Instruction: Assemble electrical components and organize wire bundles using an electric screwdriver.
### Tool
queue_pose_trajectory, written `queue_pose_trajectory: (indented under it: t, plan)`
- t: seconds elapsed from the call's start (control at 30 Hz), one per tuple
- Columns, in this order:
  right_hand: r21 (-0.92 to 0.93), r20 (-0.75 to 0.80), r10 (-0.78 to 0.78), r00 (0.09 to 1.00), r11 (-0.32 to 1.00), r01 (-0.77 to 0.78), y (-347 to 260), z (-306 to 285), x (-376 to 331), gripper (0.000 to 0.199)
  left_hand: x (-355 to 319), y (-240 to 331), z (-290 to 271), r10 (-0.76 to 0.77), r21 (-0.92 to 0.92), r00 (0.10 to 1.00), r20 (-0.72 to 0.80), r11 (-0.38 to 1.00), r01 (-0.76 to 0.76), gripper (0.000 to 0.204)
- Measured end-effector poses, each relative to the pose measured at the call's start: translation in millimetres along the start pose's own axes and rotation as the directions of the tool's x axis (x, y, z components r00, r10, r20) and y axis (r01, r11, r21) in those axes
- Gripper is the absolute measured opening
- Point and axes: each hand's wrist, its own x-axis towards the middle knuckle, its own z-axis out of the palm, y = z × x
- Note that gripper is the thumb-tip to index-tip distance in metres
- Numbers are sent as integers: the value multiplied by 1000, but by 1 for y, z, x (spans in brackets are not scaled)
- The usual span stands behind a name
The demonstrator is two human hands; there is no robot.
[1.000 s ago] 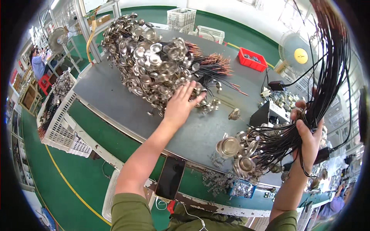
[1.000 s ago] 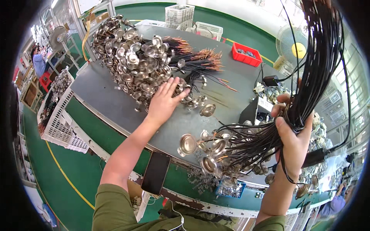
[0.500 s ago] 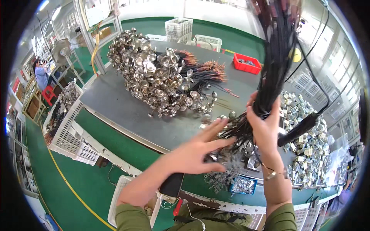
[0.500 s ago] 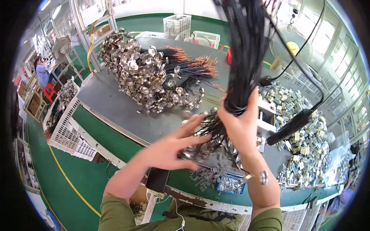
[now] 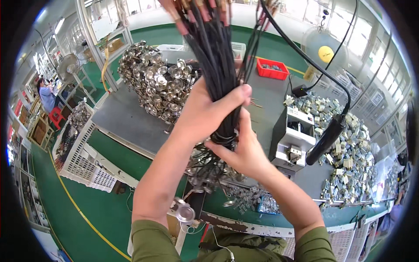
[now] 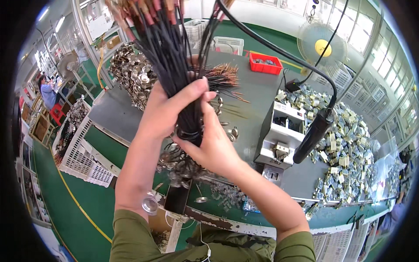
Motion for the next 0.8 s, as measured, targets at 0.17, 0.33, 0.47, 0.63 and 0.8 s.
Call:
queue_pose_trajectory:
  t: [0.17, 0.33, 0.47, 0.63, 0.8]
  plan:
    - [65, 169, -124, 978, 991, 115, -1, -51, -6, 44, -15, -8, -12, -99, 161, 976, 195, 985, 67, 41]
    - [305, 189, 107, 976, 939, -162, -11, -85, -16, 35, -34, -3, -7, -111, 171, 941, 320, 984, 58, 27]
    - [466, -13, 113, 994, 880, -94, -23, -104, 16, 74, -45, -9, -14, -300, -110, 945, 132, 943, 314, 37]
    - [259, 206, 148, 967, 945, -200, -19, -105, 32, 64, -63, 5, -37, -313, -231, 946, 89, 917, 325, 38]
    - [279, 448, 118, 886, 923, -264, 14, -66, 19, 66, -85, 16, -54, -204, -220, 978, 40, 953, 208, 43]
